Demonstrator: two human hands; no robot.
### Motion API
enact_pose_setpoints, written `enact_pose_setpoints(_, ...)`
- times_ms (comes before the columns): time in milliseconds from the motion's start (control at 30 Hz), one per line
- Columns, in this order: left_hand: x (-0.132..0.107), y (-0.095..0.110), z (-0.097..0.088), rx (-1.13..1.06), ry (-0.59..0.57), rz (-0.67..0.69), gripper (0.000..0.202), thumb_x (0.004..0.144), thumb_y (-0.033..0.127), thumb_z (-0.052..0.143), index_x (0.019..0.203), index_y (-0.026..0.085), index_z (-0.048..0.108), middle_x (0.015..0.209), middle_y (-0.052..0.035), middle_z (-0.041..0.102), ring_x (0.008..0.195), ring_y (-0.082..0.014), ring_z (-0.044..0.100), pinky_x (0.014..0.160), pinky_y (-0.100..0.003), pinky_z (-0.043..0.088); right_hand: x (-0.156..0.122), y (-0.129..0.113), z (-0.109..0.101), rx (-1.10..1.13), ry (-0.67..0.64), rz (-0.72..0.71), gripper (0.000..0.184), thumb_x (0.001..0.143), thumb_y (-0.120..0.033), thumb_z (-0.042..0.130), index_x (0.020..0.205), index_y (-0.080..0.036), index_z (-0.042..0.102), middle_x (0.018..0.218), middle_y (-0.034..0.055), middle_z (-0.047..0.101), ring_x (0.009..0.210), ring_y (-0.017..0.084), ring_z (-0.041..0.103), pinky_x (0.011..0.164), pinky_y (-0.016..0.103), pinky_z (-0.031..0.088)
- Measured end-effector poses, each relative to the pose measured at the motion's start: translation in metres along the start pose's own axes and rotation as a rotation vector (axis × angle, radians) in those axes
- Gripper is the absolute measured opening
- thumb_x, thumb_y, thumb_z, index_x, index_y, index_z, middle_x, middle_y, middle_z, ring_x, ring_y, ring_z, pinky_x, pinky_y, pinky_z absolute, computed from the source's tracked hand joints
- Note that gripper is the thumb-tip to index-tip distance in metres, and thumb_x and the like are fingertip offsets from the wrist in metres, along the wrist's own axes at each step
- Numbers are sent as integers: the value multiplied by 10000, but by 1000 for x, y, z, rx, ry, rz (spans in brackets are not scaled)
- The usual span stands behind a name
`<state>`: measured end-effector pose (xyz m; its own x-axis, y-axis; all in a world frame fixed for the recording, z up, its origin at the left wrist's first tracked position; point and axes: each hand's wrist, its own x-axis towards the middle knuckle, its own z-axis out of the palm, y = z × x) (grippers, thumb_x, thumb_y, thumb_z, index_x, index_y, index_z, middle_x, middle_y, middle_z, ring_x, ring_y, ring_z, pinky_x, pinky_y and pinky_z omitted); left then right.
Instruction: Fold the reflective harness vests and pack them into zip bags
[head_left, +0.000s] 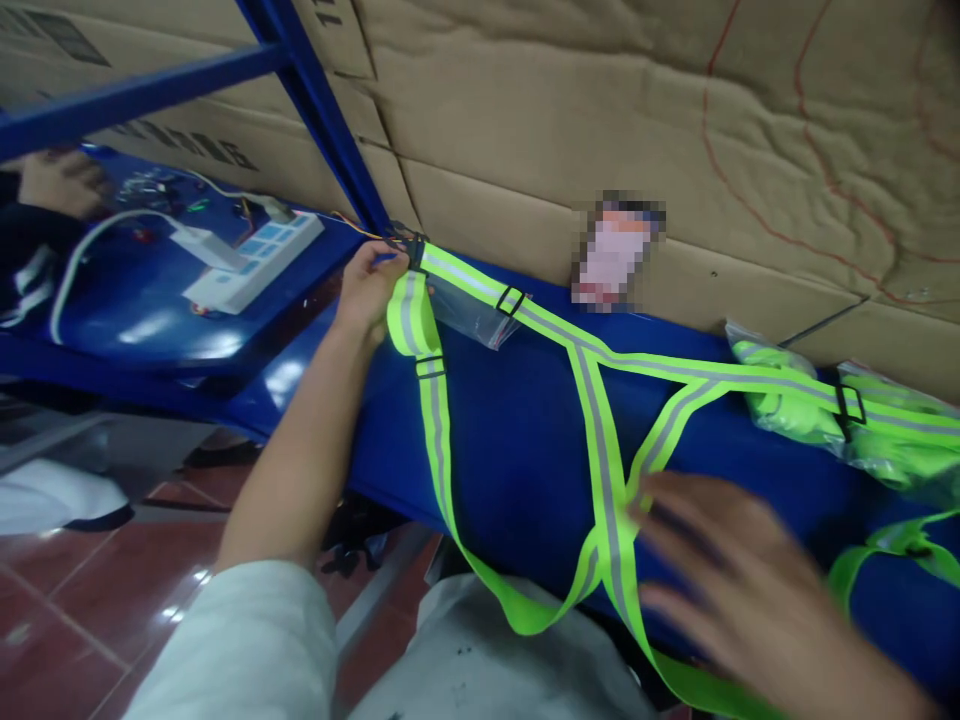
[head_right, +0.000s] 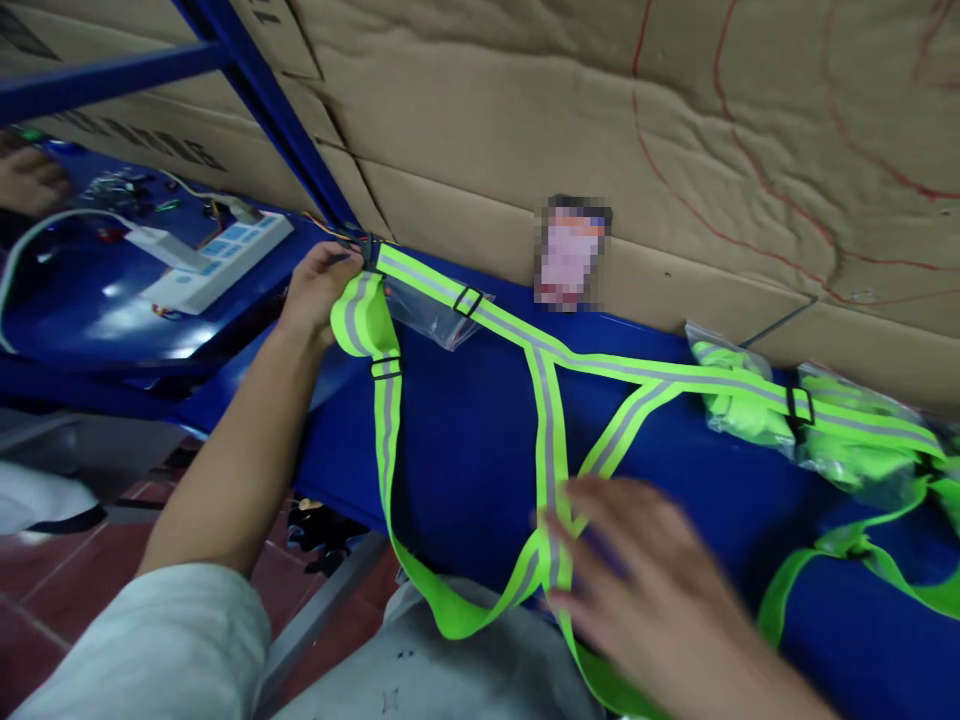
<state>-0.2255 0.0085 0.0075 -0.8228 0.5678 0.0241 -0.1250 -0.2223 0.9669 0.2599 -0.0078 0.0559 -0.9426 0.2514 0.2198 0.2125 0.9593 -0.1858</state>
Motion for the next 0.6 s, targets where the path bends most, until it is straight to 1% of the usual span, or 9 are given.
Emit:
enact_pose_setpoints(67, -1, -1, 2, -19, 10, 13, 215, 777, 90, 735, 846, 180, 552, 773, 82, 667, 757, -87, 682, 819, -303, 546, 30, -38, 35, 76, -61, -183, 642, 972, -626, 626, 1511, -283, 570, 1491, 96, 631, 1314, 347, 629, 1043, 536, 583)
enact_pose_setpoints(100, -1, -1, 3, -29, 13, 18, 218, 788, 89, 726, 847, 181, 538, 781, 85, 666, 769, -79, 681, 825, -295, 541, 42, -56, 50, 96, -99, -208, 722, 942, -672, 646, 1532, -271, 538, 1535, 98, 594, 1322, 347, 621, 1059, 530, 575)
enact_pose_setpoints(133, -1, -1, 3, -40, 16, 22, 221, 798, 88, 719, 847, 182, 525, 796, 86, 669, 784, -71, 679, 829, -286, 536, 53, -70, 63, 89, -142, -188, 727, 938, -600, 699, 1547, -250, 512, 1546, 112, 581, 1287, 345, 640, 1043, 519, 582)
enact_pose_setpoints(200, 1, -2, 3, -65, 21, 27, 219, 812, 80, 702, 847, 180, 510, 832, 84, 677, 802, -60, 675, 822, -267, 532, 63, -85, 75, 84, -265, -145, 661, 941, -349, 725, 1536, -160, 508, 1366, 154, 688, 1113, 323, 703, 971, 488, 601)
enact_pose_setpoints(267, 3, -1, 0, -91, 31, 26, 199, 831, 68, 674, 839, 178, 508, 845, 77, 682, 786, -61, 670, 787, -253, 538, 60, -83, 72, 153, -416, -96, 616, 865, -120, 673, 1470, -117, 554, 1162, 131, 742, 965, 284, 714, 896, 441, 605)
enact_pose_setpoints(333, 6, -2, -3, -116, 50, 19, 190, 855, 75, 658, 825, 183, 505, 829, 70, 679, 734, -73, 662, 728, -253, 547, 48, -72, 61, 272, -521, -27, 563, 801, -34, 610, 1352, -148, 626, 1063, 95, 739, 917, 264, 700, 853, 417, 589)
enact_pose_setpoints(400, 9, -3, -6, -136, 72, 3, 200, 873, 89, 665, 812, 189, 503, 812, 61, 676, 669, -89, 648, 669, -269, 550, 32, -58, 48, 349, -525, 83, 457, 804, -13, 557, 1215, -180, 667, 1017, 81, 725, 916, 262, 686, 848, 422, 566)
enact_pose_setpoints(500, 13, -6, -7, -155, 120, -27, 268, 907, 100, 668, 768, 195, 459, 736, 59, 649, 598, -95, 618, 632, -279, 545, 9, -41, 35, 352, -469, 235, 333, 861, 3, 461, 1068, -172, 654, 908, 79, 689, 876, 249, 668, 827, 412, 534)
enact_pose_setpoints(600, 16, -11, -5, -151, 167, -58, 341, 978, 121, 601, 714, 205, 401, 603, 54, 576, 587, -98, 596, 638, -272, 529, -13, -29, 29, 329, -475, 320, 291, 971, -48, 384, 1057, -182, 627, 861, 69, 673, 817, 223, 667, 750, 361, 510)
